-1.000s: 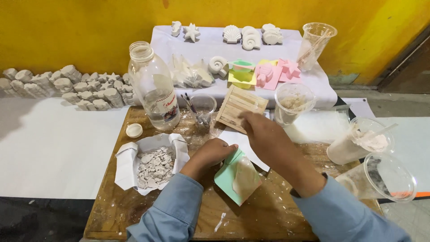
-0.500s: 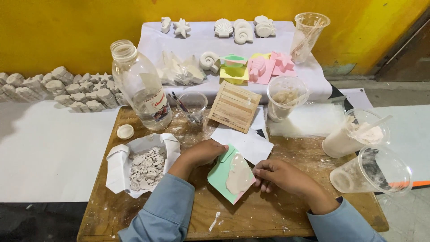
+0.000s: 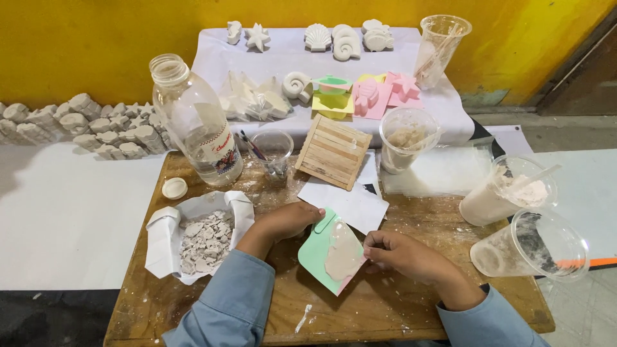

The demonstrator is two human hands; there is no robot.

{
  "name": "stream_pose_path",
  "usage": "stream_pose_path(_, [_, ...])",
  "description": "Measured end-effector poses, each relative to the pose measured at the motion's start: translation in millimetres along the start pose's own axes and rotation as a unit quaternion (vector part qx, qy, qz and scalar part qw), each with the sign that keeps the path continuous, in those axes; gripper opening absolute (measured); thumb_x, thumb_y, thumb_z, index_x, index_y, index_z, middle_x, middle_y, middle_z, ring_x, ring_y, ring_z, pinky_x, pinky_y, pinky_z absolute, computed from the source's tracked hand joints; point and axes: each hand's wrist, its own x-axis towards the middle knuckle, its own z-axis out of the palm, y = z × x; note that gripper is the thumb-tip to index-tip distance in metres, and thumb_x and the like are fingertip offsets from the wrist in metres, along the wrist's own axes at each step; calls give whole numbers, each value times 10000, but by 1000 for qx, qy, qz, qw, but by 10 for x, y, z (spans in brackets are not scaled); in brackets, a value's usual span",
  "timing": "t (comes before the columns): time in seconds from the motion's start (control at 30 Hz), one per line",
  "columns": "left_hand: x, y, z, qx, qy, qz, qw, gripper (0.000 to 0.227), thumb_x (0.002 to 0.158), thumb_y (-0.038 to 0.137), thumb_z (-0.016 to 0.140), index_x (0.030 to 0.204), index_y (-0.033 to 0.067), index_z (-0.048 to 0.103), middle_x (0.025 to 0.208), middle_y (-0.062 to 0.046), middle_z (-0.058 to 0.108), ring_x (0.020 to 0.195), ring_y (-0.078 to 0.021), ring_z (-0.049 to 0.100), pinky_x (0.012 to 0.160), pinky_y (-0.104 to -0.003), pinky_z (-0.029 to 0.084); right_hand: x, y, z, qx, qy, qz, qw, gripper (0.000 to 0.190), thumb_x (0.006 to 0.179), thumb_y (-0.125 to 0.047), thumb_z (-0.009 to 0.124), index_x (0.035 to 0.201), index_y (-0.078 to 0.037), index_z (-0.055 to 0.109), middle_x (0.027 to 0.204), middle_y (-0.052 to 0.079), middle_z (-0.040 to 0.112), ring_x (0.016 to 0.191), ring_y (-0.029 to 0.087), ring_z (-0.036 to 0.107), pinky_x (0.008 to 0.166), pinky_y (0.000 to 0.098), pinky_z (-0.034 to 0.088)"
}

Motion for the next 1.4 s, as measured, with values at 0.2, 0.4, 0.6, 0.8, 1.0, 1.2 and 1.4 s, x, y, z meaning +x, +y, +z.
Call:
stream_pose_path(0.2, [-217, 205, -57, -112, -32, 1, 993, 531, 1001, 429, 523, 1370, 76, 670, 1434, -293, 568, 1378, -441, 507, 1057, -533, 478, 52, 102, -76, 34, -3, -37, 999, 173, 963, -71, 595, 1059, 57, 661, 888, 112, 596, 783, 201, 661, 648, 306, 597])
stream_pose_path(0.4, [-226, 269, -32, -200, -14, -6, 980, 411, 985, 302, 577, 1170, -40, 713, 1046, -137, 720, 842, -180, 615, 743, -286, 483, 22, 159, -182, 199, -62, -72, 975, 81, 930, -16, 650, 987, 38, 670, 960, 159, 720, 870, 161, 651, 686, 225, 466])
stream_pose_path(0.6, [-250, 316, -8, -304, -14, 39, 952, 393, 993, 331, 576, 1109, -29, 683, 835, -65, 619, 665, -112, 492, 561, -227, 350, 70, 178, -231, 326, -69, -78, 940, 34, 939, -5, 633, 970, -5, 618, 888, 107, 664, 778, 93, 613, 622, 181, 489])
stream_pose_path(0.8, [-155, 297, 125, -423, -38, 75, 902, 479, 1063, 460, 415, 1069, 38, 639, 1015, -105, 637, 960, -177, 564, 920, -336, 429, 94, 174, -259, 372, -71, -136, 916, 11, 957, 9, 571, 960, 1, 577, 854, 106, 631, 708, 101, 614, 607, 211, 552])
stream_pose_path(1.0, [-285, 402, 220, -538, -112, 41, 835, 795, 999, 541, 412, 1467, -100, 455, 1375, -286, 605, 1081, -263, 672, 828, -304, 587, 159, 241, -291, 378, -63, -148, 912, 40, 969, -6, 574, 1003, 7, 589, 843, 100, 629, 676, 101, 594, 663, 245, 558])
stream_pose_path(1.2, [-316, 381, 204, -534, -76, 16, 842, 654, 909, 400, 579, 1384, -44, 520, 1322, -269, 625, 1094, -323, 648, 874, -391, 535, 171, 217, -291, 346, -3, -113, 932, 131, 953, -18, 618, 1078, 22, 617, 910, 126, 660, 738, 104, 619, 505, 166, 477])
stream_pose_path(1.4, [-448, 522, 185, -525, -52, 33, 849, 736, 857, 406, 579, 1425, -53, 488, 1359, -296, 598, 1166, -368, 618, 951, -429, 486, 176, 148, -279, 256, 56, -132, 956, 193, 1018, -101, 561, 1114, 41, 650, 993, 147, 674, 841, 202, 650, 739, 339, 579])
